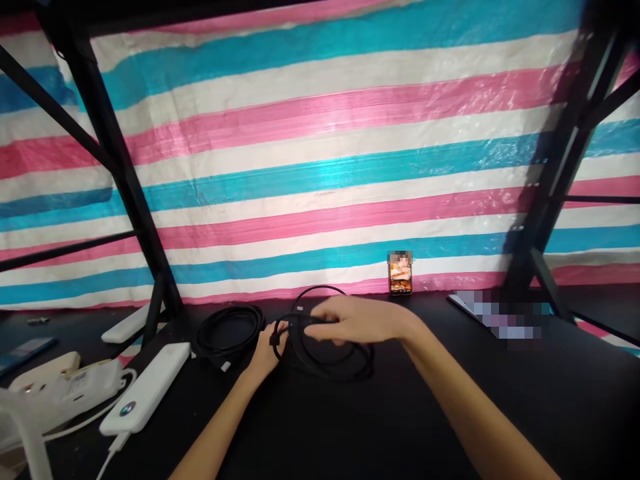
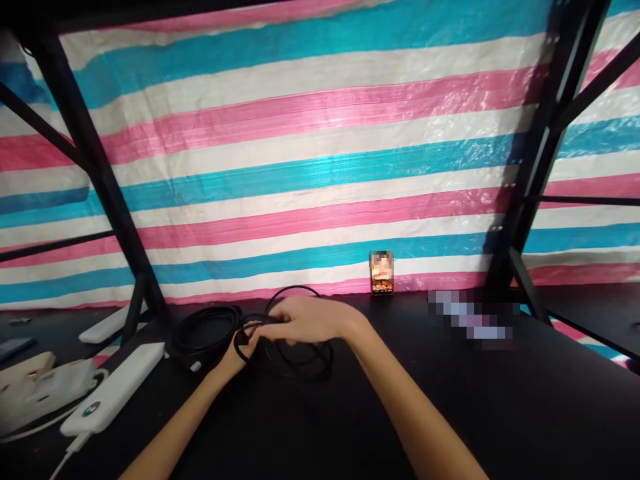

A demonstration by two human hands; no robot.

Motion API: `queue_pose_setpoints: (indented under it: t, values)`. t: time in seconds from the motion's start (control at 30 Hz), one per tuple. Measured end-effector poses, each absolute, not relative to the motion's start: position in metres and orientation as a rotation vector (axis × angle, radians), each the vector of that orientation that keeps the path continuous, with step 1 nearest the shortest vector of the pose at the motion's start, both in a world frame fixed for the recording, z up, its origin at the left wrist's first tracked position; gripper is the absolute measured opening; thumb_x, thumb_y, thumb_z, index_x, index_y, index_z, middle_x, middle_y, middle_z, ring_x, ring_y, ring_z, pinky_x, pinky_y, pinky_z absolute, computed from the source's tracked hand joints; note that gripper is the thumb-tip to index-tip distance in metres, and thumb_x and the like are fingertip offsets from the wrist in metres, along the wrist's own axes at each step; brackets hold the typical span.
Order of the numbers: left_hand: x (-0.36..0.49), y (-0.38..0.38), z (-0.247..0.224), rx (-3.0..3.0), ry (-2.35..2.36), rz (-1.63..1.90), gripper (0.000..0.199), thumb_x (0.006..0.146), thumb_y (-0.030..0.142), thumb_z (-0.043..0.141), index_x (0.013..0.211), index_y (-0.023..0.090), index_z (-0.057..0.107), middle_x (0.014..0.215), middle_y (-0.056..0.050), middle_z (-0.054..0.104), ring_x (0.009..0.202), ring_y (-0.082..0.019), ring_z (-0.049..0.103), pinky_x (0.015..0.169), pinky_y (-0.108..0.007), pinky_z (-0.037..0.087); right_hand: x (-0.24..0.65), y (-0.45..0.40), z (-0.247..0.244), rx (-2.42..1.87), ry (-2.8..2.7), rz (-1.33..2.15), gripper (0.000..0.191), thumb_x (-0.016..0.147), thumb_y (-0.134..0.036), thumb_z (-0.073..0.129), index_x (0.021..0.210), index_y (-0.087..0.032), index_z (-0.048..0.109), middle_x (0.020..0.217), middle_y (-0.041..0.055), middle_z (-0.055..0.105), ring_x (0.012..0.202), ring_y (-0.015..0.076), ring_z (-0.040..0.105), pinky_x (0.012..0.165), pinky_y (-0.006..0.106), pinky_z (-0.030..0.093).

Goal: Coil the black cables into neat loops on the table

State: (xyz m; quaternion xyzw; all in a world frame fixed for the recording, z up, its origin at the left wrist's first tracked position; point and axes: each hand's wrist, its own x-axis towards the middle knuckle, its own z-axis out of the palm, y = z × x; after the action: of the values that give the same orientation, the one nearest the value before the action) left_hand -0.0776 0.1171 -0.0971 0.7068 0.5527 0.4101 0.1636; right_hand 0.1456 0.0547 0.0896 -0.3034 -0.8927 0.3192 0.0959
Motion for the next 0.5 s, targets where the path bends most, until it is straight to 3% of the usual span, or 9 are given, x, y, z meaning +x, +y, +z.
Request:
queue_pose_setpoints:
  t: [0.1,0.33,0.5]
  values:
    - [-0.077,0.121,-0.100,1.922,1.510,1.249,0.047,0.087,0.051,0.035,0.098,0.016,0.065,0.083,-0.007,0.065,0.078,-0.021,0.060,0.070,-0.032,0.046,0.147,0.049,0.112,-0.881,-2.390,0.435,0.036,0.085,-0.046,0.050,0.067,-0.016,0.060,0.065,0.0008,0.055,0.061,0.0117,0.048,0.053,0.024,0.032]
    - [-0.075,0.126,-0.103,1.828,1.447,1.240,0.067,0.089,0.058,0.016,0.105,0.011,0.062,0.082,-0.009,0.064,0.066,-0.017,0.059,0.063,-0.030,0.046,0.165,0.065,0.107,-0.834,-1.978,0.482,0.031,0.077,-0.047,0.059,0.072,-0.017,0.064,0.065,0.0003,0.055,0.060,0.0125,0.049,0.054,0.024,0.034]
    - [-0.068,0.115,-0.095,1.948,1.487,1.108,0.049,0.086,0.055,0.037,0.113,0.019,0.058,0.097,-0.006,0.060,0.084,-0.019,0.054,0.077,-0.033,0.043,0.180,0.071,0.105,-0.960,-1.785,0.256,0.030,0.074,-0.048,0.062,0.070,-0.018,0.065,0.062,0.0010,0.058,0.059,0.0135,0.051,0.052,0.025,0.033]
